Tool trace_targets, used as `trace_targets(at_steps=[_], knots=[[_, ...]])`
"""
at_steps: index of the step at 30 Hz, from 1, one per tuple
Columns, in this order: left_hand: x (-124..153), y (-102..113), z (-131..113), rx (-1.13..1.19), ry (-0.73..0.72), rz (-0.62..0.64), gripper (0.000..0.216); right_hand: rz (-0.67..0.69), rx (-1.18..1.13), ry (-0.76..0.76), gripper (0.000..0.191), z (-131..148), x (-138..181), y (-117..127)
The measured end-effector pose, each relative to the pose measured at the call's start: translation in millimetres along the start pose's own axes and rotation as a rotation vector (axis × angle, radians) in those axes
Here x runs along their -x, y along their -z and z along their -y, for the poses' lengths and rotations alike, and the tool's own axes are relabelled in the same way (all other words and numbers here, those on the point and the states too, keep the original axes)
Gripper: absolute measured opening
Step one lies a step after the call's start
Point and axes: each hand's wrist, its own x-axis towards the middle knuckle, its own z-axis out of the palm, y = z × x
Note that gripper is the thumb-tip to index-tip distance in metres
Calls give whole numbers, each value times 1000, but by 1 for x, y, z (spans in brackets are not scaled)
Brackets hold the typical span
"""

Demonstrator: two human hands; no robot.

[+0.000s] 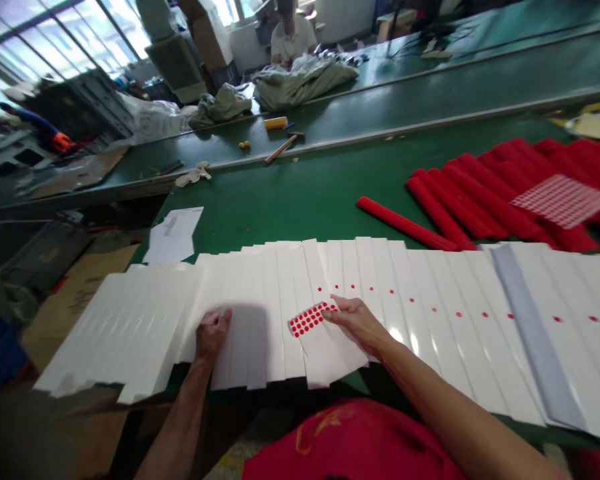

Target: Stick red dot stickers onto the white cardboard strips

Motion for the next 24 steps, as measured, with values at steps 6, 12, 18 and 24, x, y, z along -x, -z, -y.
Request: trace_targets(at_steps=[6,12,18,24], knots=[[16,-39,-52,146,-187,68,37,-122,-90,-27,45,5,37,50],[51,-103,-154,157,-428,86,29,-321,-236,-93,40,-11,98,136],[72,-145,-237,109,-543,137,38,-564,-295,-62,41,-27,133,190],[82,-161,-271,90,-577,148,42,-627,-405,-11,41,-29,147,202]])
